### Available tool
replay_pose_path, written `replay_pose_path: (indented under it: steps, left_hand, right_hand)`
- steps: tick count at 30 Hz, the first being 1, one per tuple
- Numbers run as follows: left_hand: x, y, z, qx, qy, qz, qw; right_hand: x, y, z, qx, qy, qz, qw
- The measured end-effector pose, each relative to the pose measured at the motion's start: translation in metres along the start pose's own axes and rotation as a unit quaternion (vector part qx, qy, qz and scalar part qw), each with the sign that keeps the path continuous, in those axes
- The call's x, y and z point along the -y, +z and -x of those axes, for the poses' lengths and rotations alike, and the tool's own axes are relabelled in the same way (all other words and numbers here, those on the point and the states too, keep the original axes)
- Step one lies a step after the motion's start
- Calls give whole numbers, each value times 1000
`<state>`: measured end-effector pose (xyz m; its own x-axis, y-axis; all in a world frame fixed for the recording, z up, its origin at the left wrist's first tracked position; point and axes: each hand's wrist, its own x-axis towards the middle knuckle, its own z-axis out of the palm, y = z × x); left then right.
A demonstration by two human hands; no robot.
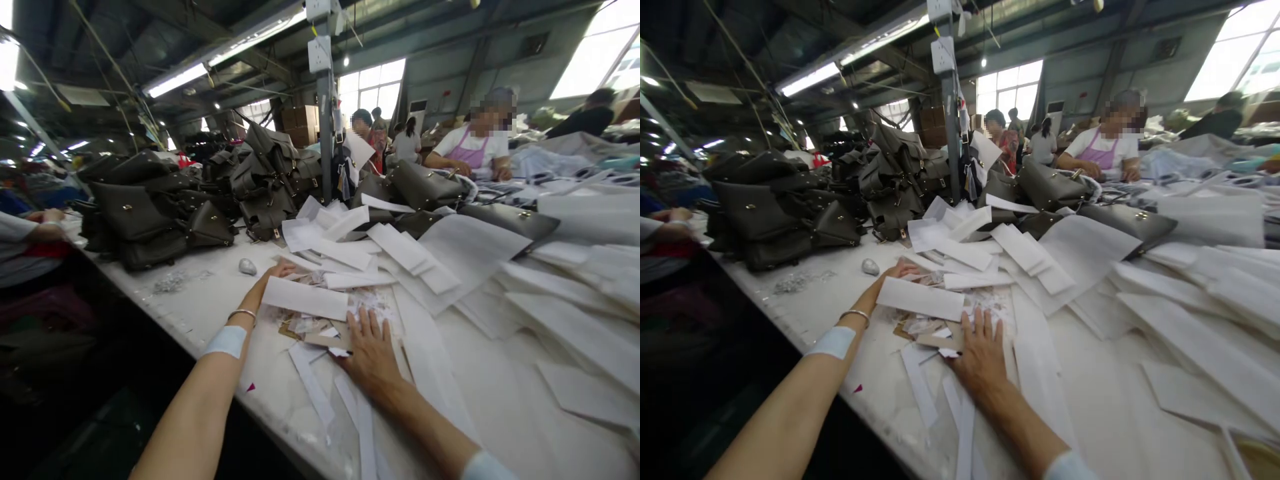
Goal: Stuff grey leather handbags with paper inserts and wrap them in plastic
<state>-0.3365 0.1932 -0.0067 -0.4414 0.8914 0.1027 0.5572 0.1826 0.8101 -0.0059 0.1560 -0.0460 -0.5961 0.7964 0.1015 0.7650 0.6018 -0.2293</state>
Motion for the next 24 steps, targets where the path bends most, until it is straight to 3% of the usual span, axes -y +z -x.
replay_pose_path:
  steps: [3,5,7,9,11,12,15,18,20,22,24]
  left_hand:
    - [-12,-28,-1,-40,-22,5,999]
    - [-20,-43,5,-90,-19,-2,996]
    - [-28,-49,19,-127,2,-15,992]
    - [-34,-41,42,-123,45,-27,991]
    - [-38,-20,76,-62,118,-49,990]
    - [-40,-5,96,-3,202,-114,973]
    - [-45,42,159,123,367,-260,884]
    - [-50,89,204,167,478,-280,816]
    - [-55,116,216,148,590,-248,754]
    - [-60,133,214,127,658,-228,706]
    - [-66,138,200,121,675,-220,694]
  right_hand:
    - [10,-11,-34,10,28,-26,999]
    - [9,-27,-40,48,23,-59,997]
    - [-1,-47,-28,93,-7,-98,991]
    - [-20,-65,3,104,-29,-121,987]
    - [-42,-73,46,73,-13,-105,992]
    - [-51,-72,69,61,0,-90,994]
    - [-72,-58,128,68,19,-55,996]
    - [-85,-49,151,71,40,-43,996]
    - [-97,-54,151,65,51,-38,996]
    - [-112,-67,146,68,58,-30,996]
    - [-129,-80,143,68,79,-10,994]
